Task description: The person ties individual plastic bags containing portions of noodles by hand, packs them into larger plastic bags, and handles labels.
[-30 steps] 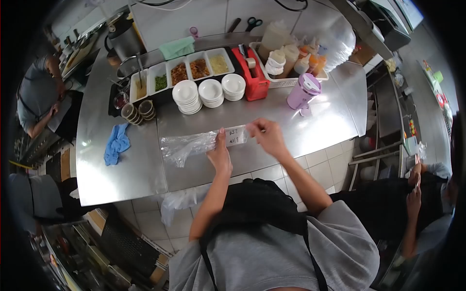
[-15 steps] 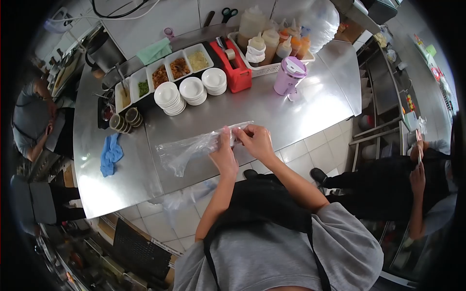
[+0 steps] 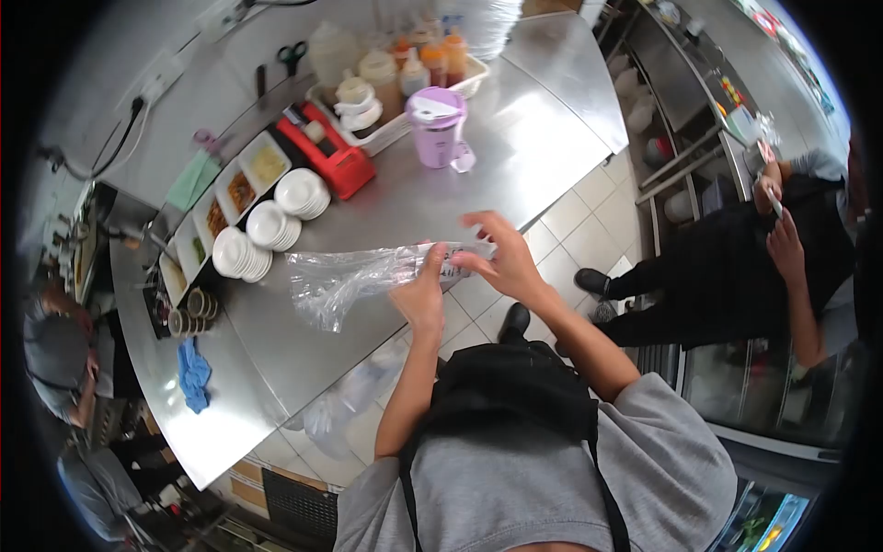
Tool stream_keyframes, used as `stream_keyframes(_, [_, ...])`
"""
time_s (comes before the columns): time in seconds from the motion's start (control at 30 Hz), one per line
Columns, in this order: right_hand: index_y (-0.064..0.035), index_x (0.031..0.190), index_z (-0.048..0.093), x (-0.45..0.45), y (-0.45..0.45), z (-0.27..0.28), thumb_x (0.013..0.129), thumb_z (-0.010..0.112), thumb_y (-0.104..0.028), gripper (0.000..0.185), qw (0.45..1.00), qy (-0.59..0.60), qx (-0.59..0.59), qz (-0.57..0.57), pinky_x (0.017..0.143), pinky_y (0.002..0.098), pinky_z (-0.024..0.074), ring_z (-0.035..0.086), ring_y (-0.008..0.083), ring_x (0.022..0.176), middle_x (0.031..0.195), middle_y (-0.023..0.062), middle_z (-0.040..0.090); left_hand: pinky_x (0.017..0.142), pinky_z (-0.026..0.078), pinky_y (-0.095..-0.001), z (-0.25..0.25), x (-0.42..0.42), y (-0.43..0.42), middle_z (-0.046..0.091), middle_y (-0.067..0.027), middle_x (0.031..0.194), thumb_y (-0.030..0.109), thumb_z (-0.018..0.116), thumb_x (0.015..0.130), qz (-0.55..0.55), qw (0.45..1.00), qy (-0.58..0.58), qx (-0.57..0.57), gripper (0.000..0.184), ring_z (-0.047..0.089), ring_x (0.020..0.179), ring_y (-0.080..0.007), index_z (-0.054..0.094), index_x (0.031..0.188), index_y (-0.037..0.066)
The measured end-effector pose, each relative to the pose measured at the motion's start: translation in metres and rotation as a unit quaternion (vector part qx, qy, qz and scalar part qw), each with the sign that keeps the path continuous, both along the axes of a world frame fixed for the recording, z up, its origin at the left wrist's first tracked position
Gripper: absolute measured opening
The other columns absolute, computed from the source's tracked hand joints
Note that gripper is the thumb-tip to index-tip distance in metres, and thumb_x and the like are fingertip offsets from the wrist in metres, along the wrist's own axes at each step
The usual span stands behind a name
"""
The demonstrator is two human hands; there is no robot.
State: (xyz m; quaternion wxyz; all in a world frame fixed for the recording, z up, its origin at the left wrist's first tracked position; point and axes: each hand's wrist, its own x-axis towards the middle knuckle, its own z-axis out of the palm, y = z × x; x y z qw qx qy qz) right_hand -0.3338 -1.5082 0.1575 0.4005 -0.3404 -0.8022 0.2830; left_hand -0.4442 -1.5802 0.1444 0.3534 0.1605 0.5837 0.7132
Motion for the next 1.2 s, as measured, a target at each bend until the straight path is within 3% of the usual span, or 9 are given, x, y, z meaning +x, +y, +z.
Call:
stream_keyframes(0.2, [0.0020,0.073,0.063,0.090,0.047,0.007,0.080,0.067,-0.024,0.028,0.972,0.033,-0.231,-0.019,0.048,0.0238,0.0342,0.042,0.0065,0.055,0.055,-0.0001,0.049,0.077,0.046,-0.0249,-0.001,0.078,0.060,0.060,-0.0065,0.096,0.005,0.069,0.077,-0.135,0.976,-0.146,0.093,0.031,0.057,0.086,-0.0117,0.054,0.103,-0.001])
stream_keyframes(0.27, [0.0014,0.073,0.063,0.125,0.068,-0.004,0.082,0.066,-0.024,0.028,0.955,0.089,-0.277,-0.056,0.048,0.0214,0.0312,0.039,0.0037,0.055,0.054,-0.0030,0.048,0.079,0.046,-0.0265,-0.003,0.116,0.086,0.059,-0.0076,0.099,0.004,0.066,0.079,-0.198,0.971,-0.072,0.110,0.031,0.057,0.090,-0.0128,0.052,0.106,-0.002])
stream_keyframes(0.53, [0.0033,0.077,0.064,0.253,0.129,-0.016,0.085,0.062,-0.020,0.025,0.941,0.198,-0.210,-0.179,0.050,0.0202,0.0311,0.039,0.0025,0.059,0.063,-0.0050,0.051,0.085,0.044,-0.0269,0.007,0.234,0.210,0.059,-0.0135,0.108,0.019,0.059,0.087,-0.290,0.950,-0.042,0.110,0.043,0.055,0.099,-0.0154,0.045,0.121,-0.003])
stream_keyframes(0.67, [0.0027,0.078,0.065,0.295,0.160,-0.020,0.085,0.062,-0.021,0.025,0.895,0.217,-0.335,-0.200,0.051,0.0200,0.0301,0.038,0.0025,0.059,0.064,-0.0052,0.051,0.094,0.040,-0.0356,0.023,0.260,0.270,0.055,-0.0172,0.115,0.034,0.045,0.093,-0.428,0.875,-0.168,0.150,0.051,0.051,0.110,-0.0243,0.037,0.128,-0.002])
stream_keyframes(0.9, [0.0003,0.080,0.067,0.338,0.266,-0.044,0.085,0.063,-0.020,0.021,0.925,0.229,-0.200,-0.227,0.058,0.0199,0.0367,0.047,0.0056,0.066,0.074,0.0012,0.059,0.090,0.043,-0.0364,-0.007,0.317,0.381,0.059,-0.0172,0.105,0.038,0.045,0.092,-0.453,0.861,-0.200,0.111,0.043,0.056,0.101,-0.0251,0.048,0.111,0.000])
stream_keyframes(0.93, [-0.0008,0.089,0.066,0.350,0.283,-0.048,0.086,0.060,-0.024,0.024,0.948,0.177,-0.174,-0.199,0.065,0.0227,0.0403,0.051,0.0097,0.075,0.086,0.0052,0.061,0.082,0.045,-0.0338,-0.010,0.321,0.399,0.062,-0.0138,0.090,0.036,0.045,0.092,-0.444,0.867,-0.196,0.114,0.037,0.060,0.089,-0.0232,0.052,0.100,0.001])
stream_keyframes(1.03, [-0.0043,0.103,0.063,0.383,0.353,-0.038,0.087,0.057,-0.029,0.030,0.928,0.299,-0.151,-0.161,0.067,0.0252,0.0414,0.051,0.0122,0.080,0.094,0.0061,0.060,0.073,0.046,-0.0304,0.007,0.322,0.443,0.061,-0.0113,0.079,0.033,0.046,0.093,-0.486,0.860,-0.129,0.089,0.036,0.059,0.078,-0.0189,0.053,0.102,-0.001])
stream_keyframes(1.17, [-0.0101,0.113,0.060,0.384,0.430,0.030,0.087,0.056,-0.030,0.033,0.970,0.138,-0.170,-0.103,0.066,0.0254,0.0425,0.050,0.0109,0.081,0.097,0.0055,0.058,0.071,0.047,-0.0294,0.021,0.331,0.486,0.060,-0.0104,0.077,0.028,0.042,0.094,-0.538,0.827,-0.151,0.061,0.034,0.060,0.077,-0.0182,0.052,0.107,-0.002])
stream_keyframes(1.2, [-0.0061,0.107,0.063,0.376,0.442,0.043,0.085,0.059,-0.025,0.029,0.975,0.103,-0.150,-0.126,0.058,0.0250,0.0420,0.051,0.0093,0.072,0.085,0.0042,0.058,0.071,0.047,-0.0295,0.021,0.336,0.494,0.061,-0.0111,0.079,0.029,0.038,0.094,-0.540,0.826,-0.147,0.065,0.038,0.059,0.075,-0.0181,0.051,0.110,-0.003])
